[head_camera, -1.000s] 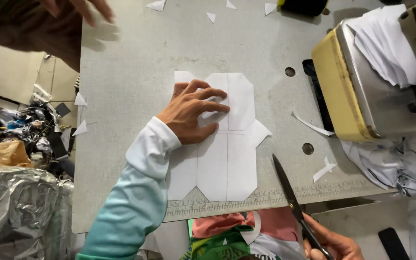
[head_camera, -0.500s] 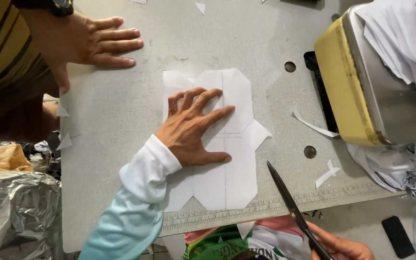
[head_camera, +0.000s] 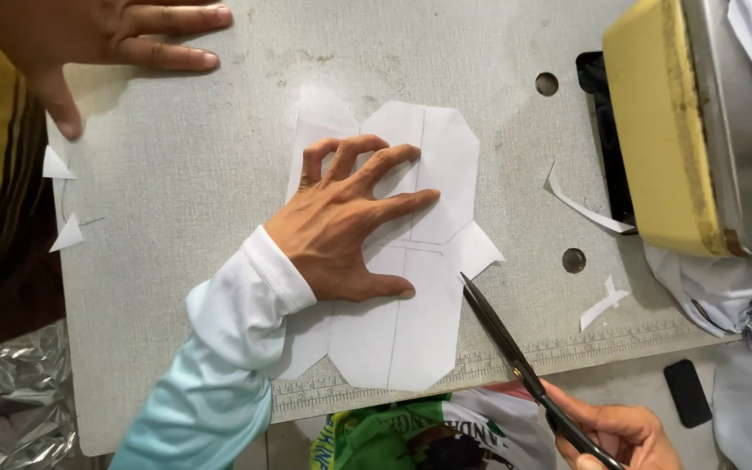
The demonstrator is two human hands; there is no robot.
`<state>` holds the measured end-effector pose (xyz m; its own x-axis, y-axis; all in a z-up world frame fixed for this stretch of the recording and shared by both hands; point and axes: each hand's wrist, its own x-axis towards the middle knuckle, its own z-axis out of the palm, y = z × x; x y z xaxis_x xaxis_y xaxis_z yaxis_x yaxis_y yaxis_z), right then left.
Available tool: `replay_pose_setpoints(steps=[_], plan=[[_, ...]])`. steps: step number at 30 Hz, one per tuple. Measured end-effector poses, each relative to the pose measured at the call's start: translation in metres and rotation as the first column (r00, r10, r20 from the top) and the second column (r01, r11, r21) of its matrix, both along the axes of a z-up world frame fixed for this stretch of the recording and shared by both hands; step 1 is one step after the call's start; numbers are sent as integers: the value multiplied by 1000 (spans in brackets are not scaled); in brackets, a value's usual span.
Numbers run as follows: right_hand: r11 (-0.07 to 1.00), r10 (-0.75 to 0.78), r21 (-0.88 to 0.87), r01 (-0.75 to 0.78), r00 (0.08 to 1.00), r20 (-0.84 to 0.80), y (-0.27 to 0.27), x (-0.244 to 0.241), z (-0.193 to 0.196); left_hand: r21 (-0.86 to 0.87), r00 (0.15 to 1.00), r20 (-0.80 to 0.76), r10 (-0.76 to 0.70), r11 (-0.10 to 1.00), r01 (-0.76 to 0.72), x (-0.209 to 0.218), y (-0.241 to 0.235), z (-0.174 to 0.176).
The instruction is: Using scissors to cut out specific pattern shapes from a white sheet of material on a work table.
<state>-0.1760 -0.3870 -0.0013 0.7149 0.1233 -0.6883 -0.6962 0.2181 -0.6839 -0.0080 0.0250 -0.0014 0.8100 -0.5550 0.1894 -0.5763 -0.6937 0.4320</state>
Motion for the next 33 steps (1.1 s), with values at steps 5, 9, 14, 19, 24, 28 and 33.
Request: replay_pose_setpoints(steps=[5,9,14,19,24,28,33], plan=[[999,4,-51,-7,999,-51,15,8,9,-25,1000,12,-7,1000,7,-1,-1,0],[977,208,-83,-197,964,163,11,9,5,-2,1000,-4,-5,1000,5,-1,-2,1],[980,173,-124,-157,977,125,9,7,2,-7,1000,-14,-6,1000,6,-1,-2,1],[970,197,-172,-173,971,137,4,7,-2,-35,1000,5,-14,999,14,-1,-1,2],[960,255,-180,-216,937,238,6,11,0,-44,1000,11,-14,999,15,-1,-1,2],[957,267,-177,-229,936,231,6,13,3,-31,1000,22,-13,999,14,-1,-1,2],[960,253,-181,-214,940,231,11,13,5,-33,1000,17,-14,999,15,-1,-1,2]])
